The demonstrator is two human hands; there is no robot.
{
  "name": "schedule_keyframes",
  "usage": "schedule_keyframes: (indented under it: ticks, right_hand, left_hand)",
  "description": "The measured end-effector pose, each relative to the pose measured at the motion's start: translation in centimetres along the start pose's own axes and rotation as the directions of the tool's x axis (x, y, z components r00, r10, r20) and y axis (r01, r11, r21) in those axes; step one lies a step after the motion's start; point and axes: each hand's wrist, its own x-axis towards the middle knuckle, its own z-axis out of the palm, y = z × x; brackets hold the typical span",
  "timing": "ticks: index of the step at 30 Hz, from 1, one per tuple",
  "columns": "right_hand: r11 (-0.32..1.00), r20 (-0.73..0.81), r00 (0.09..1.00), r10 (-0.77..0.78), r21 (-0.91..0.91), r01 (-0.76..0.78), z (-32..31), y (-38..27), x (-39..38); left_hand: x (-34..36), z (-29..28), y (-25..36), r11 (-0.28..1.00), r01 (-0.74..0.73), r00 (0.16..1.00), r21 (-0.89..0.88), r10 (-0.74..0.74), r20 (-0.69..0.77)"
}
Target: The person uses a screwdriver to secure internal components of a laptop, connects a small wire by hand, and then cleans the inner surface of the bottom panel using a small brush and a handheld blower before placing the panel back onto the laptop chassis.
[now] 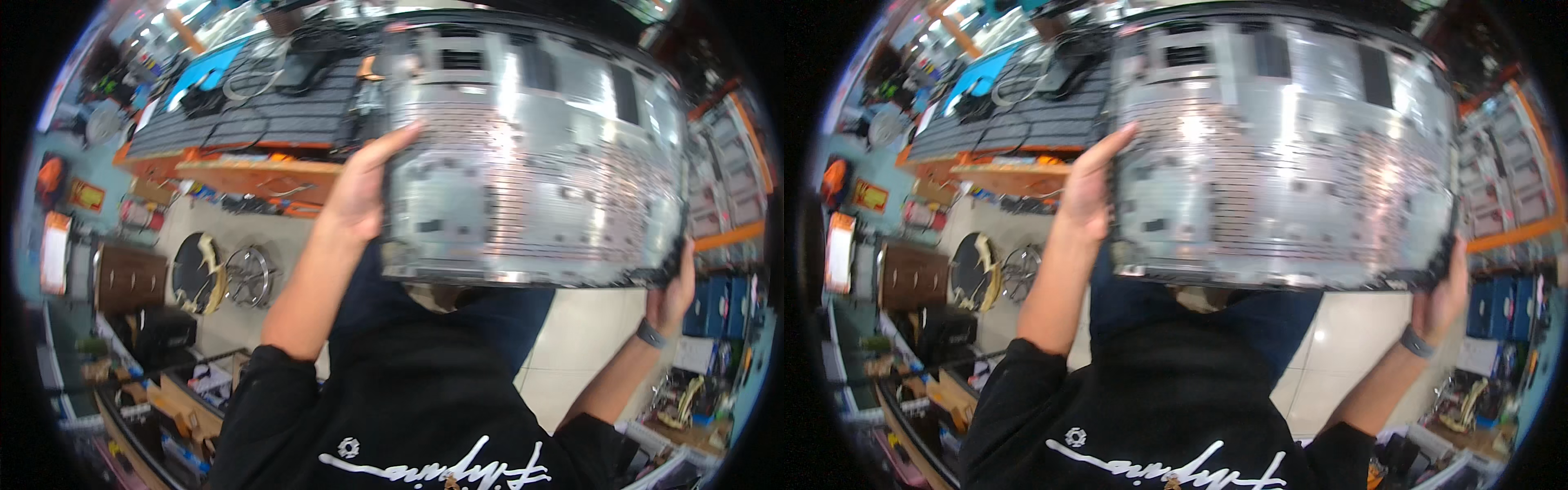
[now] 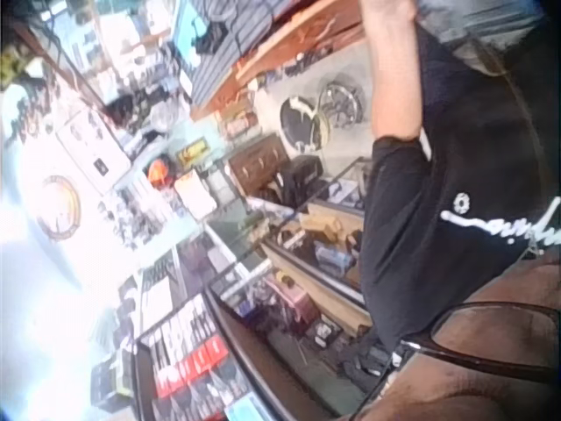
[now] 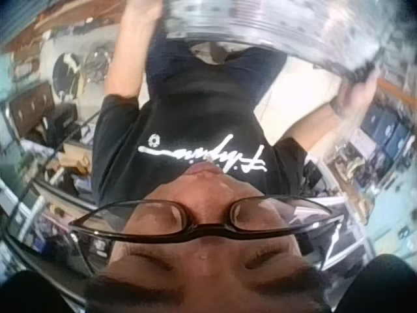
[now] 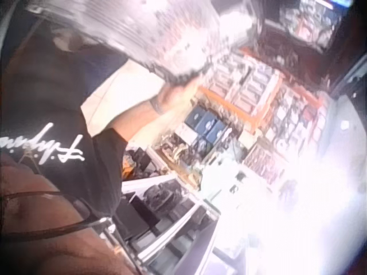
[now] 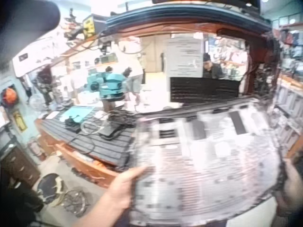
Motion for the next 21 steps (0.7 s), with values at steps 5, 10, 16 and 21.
schedule_keyframes:
  ticks: [5,10,16,21]
  right_hand:
    - [0.942,-0.032,0.999,-0.010,-0.336,-0.001,3.7,0.8,5.4]
    - [-0.129,0.208,0.958,-0.200,-0.974,0.184,-5.9,4.3,10.2]
    - [-0.421,0.276,0.946,-0.168,-0.888,0.184,-5.6,7.8,11.7]
    - [-0.308,0.411,0.869,-0.276,-0.894,0.324,-8.0,6.0,11.7]
  left_hand:
    - [-3.8,-2.1,0.7,0.934,-0.286,0.906,0.215,0.337,-0.256]
    - [-10.1,-10.5,4.4,0.800,-0.496,0.713,0.338,0.598,-0.366]
    - [-18.5,-11.5,7.9,0.611,-0.646,0.380,0.458,0.777,-0.501]
    - [-17.5,-7.8,7.5,0.503,-0.736,0.261,0.454,0.829,-0.495]
